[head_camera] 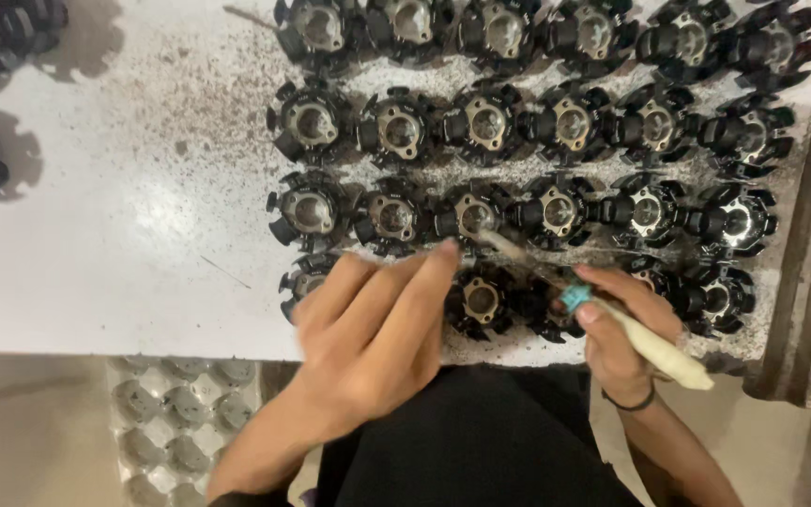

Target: The person arranges black plastic impeller rotors into a grid on a workbench, then uses a heated soldering-iron-style tool to press into the center hub of each rotor one at a time, working through the rows and occasionally repositioning parts.

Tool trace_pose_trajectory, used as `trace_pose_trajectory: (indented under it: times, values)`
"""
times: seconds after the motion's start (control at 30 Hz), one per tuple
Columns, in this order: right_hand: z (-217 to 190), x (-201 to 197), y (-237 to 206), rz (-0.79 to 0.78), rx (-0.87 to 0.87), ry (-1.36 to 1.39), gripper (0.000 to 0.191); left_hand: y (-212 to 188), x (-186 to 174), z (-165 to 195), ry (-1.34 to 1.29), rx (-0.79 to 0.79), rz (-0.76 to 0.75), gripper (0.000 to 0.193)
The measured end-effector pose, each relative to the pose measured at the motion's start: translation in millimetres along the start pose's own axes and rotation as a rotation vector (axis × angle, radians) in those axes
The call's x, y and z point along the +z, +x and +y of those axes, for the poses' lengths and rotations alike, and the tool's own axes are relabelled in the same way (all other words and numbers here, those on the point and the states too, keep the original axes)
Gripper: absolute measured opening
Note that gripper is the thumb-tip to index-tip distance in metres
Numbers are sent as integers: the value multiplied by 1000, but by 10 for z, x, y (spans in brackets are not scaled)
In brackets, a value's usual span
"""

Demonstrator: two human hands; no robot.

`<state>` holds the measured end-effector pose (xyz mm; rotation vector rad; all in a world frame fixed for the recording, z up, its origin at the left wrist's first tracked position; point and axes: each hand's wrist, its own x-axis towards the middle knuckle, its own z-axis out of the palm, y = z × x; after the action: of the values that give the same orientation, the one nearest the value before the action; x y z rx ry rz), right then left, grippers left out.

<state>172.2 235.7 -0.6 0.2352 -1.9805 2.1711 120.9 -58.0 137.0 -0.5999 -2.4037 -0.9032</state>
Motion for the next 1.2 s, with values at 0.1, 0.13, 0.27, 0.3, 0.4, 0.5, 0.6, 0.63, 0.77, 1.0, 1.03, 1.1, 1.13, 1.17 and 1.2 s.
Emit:
trace_pose_trajectory:
  times: [0.1,0.13,0.27,0.3,0.4,0.5,0.6,0.63,0.77,1.0,1.03,1.1,1.13,1.17,1.2]
  values:
    - [38,139,42,-27,92,-128,31,-72,488,-189,46,-171,-195,41]
    - [20,161,46,-43,94,-178,31,-178,587,-237,53,-205,-187,38]
    - [-99,169,71,-48,103,-390,36,-545,827,-342,12,-248,-234,28]
    - [-120,175,76,-58,101,-377,36,-590,836,-346,-1,-255,-246,26]
    - [-134,210,98,-60,66,-330,36,-572,859,-340,-62,-272,-244,19]
    - [-136,235,107,-65,106,-304,37,-453,885,-344,-61,-277,-374,17]
    - [-134,236,105,-61,163,-269,35,-390,860,-365,-59,-273,-412,16]
    - [-129,236,99,-43,185,-219,34,-395,828,-368,-91,-275,-394,19]
    - [-101,237,67,-17,168,-233,35,-419,739,-394,-178,-286,-368,25]
    - [0,218,55,8,135,-125,33,-375,793,-405,-177,-296,-352,21]
    - [10,218,50,-14,94,-176,33,-371,799,-403,-170,-294,-344,21]
    - [21,219,39,-7,75,-192,33,-372,795,-393,-157,-293,-335,22]
    - [21,222,31,21,94,-157,33,-372,791,-388,-156,-291,-334,22]
    - [16,223,23,47,112,-120,34,-373,785,-383,-154,-290,-332,22]
    - [8,227,15,38,106,-158,34,-370,781,-380,-151,-292,-330,22]
